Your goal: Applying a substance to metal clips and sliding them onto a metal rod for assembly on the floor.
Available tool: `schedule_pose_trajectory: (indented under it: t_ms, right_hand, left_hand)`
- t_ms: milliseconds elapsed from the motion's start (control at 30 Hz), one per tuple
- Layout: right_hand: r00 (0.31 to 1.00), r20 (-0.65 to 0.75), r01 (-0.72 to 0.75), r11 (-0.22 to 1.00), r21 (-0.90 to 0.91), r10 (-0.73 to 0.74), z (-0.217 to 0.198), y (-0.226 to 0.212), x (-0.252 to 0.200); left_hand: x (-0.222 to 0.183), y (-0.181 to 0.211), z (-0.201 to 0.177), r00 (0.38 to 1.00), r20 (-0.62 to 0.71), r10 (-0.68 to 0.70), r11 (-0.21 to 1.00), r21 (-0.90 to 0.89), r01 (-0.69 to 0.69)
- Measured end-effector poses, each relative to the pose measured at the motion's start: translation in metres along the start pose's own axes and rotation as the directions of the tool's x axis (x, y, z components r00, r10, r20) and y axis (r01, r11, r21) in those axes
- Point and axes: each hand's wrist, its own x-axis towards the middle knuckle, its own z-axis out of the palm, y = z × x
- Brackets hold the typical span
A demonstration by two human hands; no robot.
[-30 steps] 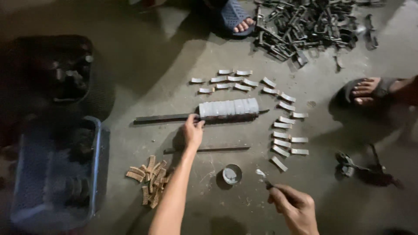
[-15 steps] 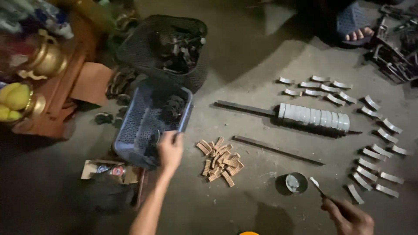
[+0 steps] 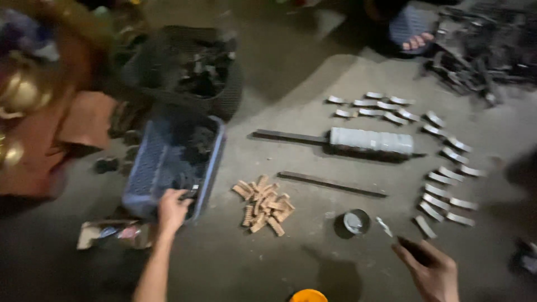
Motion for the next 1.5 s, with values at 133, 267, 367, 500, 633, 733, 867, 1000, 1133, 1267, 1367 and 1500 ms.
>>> schedule_pose_trajectory:
  t_ms: [133, 267, 367, 500, 633, 733, 867, 1000, 1133, 1267, 1367, 1500]
  right_hand:
    - [0.930, -0.048, 0.351, 0.920, -0.174, -0.364, -0.019, 0.001, 0.000]
    - [0.923, -0.055, 0.381, 0.925, 0.004, -0.380, -0.031, -0.026, -0.008]
    - [0.914, -0.040, 0.406, 0.910, 0.085, -0.404, -0.042, -0.046, -0.014]
    - [0.961, 0.087, 0.233, 0.939, 0.254, -0.262, -0.062, -0.071, -0.028]
    - [0.910, 0.114, 0.369, 0.903, 0.221, -0.400, -0.077, -0.073, -0.034]
    - [0.860, 0.212, 0.375, 0.857, 0.354, -0.464, -0.077, -0.071, -0.040]
    - [0.886, 0.241, 0.329, 0.903, 0.276, -0.396, -0.069, -0.084, -0.047]
    - [0.868, 0.273, 0.355, 0.903, 0.243, -0.415, -0.063, -0.083, -0.040]
    - [0.909, 0.185, 0.362, 0.927, 0.097, -0.374, -0.067, -0.090, -0.042]
    - [0.795, 0.076, 0.607, 0.792, -0.069, -0.602, -0.073, -0.083, -0.050]
    - [0.726, 0.101, 0.687, 0.710, -0.154, -0.681, -0.076, -0.081, -0.060]
    - [0.731, 0.107, 0.676, 0.694, -0.246, -0.674, -0.074, -0.092, -0.068]
  left_hand:
    - [-0.025, 0.070, -0.031, 0.993, -0.095, -0.071, 0.959, -0.279, 0.042]
    - [-0.069, 0.186, -0.027, 0.999, -0.031, -0.021, 0.754, -0.657, -0.005]
    - [-0.103, 0.258, 0.032, 0.982, 0.141, 0.124, 0.435, -0.898, 0.074]
    - [-0.140, 0.388, 0.041, 0.856, 0.197, 0.477, 0.027, -0.977, 0.210]
    - [-0.153, 0.449, 0.012, 0.702, 0.213, 0.679, 0.033, -0.965, 0.260]
    - [-0.157, 0.468, -0.010, 0.653, 0.363, 0.665, 0.201, -0.929, 0.312]
    - [-0.161, 0.469, -0.011, 0.698, 0.385, 0.604, 0.296, -0.921, 0.253]
    - [-0.165, 0.464, -0.007, 0.724, 0.332, 0.604, 0.294, -0.938, 0.185]
    - [-0.163, 0.464, -0.013, 0.699, 0.343, 0.628, 0.257, -0.939, 0.230]
    - [-0.164, 0.455, -0.003, 0.727, 0.343, 0.595, 0.250, -0.939, 0.238]
    - [-0.164, 0.457, -0.003, 0.738, 0.340, 0.582, 0.295, -0.935, 0.198]
    - [-0.162, 0.464, -0.011, 0.733, 0.215, 0.645, 0.332, -0.943, -0.015]
